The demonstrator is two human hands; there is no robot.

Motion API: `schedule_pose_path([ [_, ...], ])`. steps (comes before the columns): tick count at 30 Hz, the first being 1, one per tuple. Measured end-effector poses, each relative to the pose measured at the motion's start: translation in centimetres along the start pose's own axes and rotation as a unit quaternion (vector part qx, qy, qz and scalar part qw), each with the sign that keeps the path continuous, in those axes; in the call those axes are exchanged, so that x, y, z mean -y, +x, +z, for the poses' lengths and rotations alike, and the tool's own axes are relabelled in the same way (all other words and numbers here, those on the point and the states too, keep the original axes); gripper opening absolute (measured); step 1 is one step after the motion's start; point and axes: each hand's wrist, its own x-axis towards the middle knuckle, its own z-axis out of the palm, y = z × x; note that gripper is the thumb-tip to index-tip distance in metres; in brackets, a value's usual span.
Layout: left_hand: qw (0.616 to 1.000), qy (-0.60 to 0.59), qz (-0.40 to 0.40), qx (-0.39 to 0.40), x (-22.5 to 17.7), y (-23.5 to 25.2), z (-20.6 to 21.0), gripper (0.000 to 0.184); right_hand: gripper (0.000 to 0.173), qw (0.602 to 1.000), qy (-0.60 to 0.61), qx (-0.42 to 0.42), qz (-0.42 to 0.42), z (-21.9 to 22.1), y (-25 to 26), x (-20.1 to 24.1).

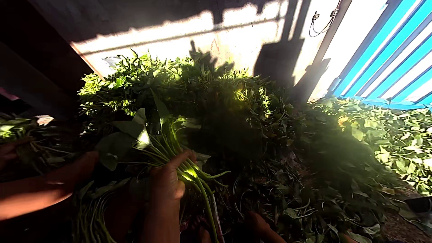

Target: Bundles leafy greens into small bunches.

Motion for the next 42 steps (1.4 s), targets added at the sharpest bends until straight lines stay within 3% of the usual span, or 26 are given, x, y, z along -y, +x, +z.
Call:
schedule_pose_path([
  [4, 1.000, 0.011, -0.008, 0.002, 0.5, 0.3, 0.0, 0.028, 0.031, 0.973, 0.219, -0.025, -0.063, -3.6, -4.1, 1.8],
  [7, 0.999, 0.022, -0.028, 0.007, 1.3, 0.8, -0.1, 0.030, 0.029, 0.947, 0.280, -0.065, -0.141, -6.1, -7.4, 3.2],
  [13, 0.993, 0.073, -0.052, 0.072, 3.9, 0.9, 0.6, 0.028, 0.023, 0.901, 0.276, -0.120, -0.314, -8.4, -12.9, 6.4],
  [18, 0.979, 0.113, -0.112, 0.131, 5.2, -0.2, 1.4, 0.032, 0.026, 0.868, 0.166, -0.164, -0.439, -8.0, -16.4, 8.9],
  [21, 0.960, 0.108, -0.151, 0.208, 5.1, -0.8, 1.3, 0.034, 0.026, 0.866, 0.081, -0.211, -0.446, -7.2, -17.1, 9.4],
  [23, 0.946, 0.098, -0.167, 0.259, 5.0, -1.3, 1.1, 0.025, 0.025, 0.856, 0.005, -0.259, -0.448, -7.0, -17.4, 9.8],
  [26, 0.947, 0.065, -0.147, 0.278, 5.1, -1.8, 1.0, 0.022, 0.026, 0.838, -0.074, -0.302, -0.448, -7.0, -17.5, 10.1],
  [42, 0.922, 0.068, -0.129, 0.359, 5.2, -1.1, 0.9, 0.021, 0.031, 0.858, -0.059, -0.245, -0.448, -6.5, -17.3, 9.5],
])
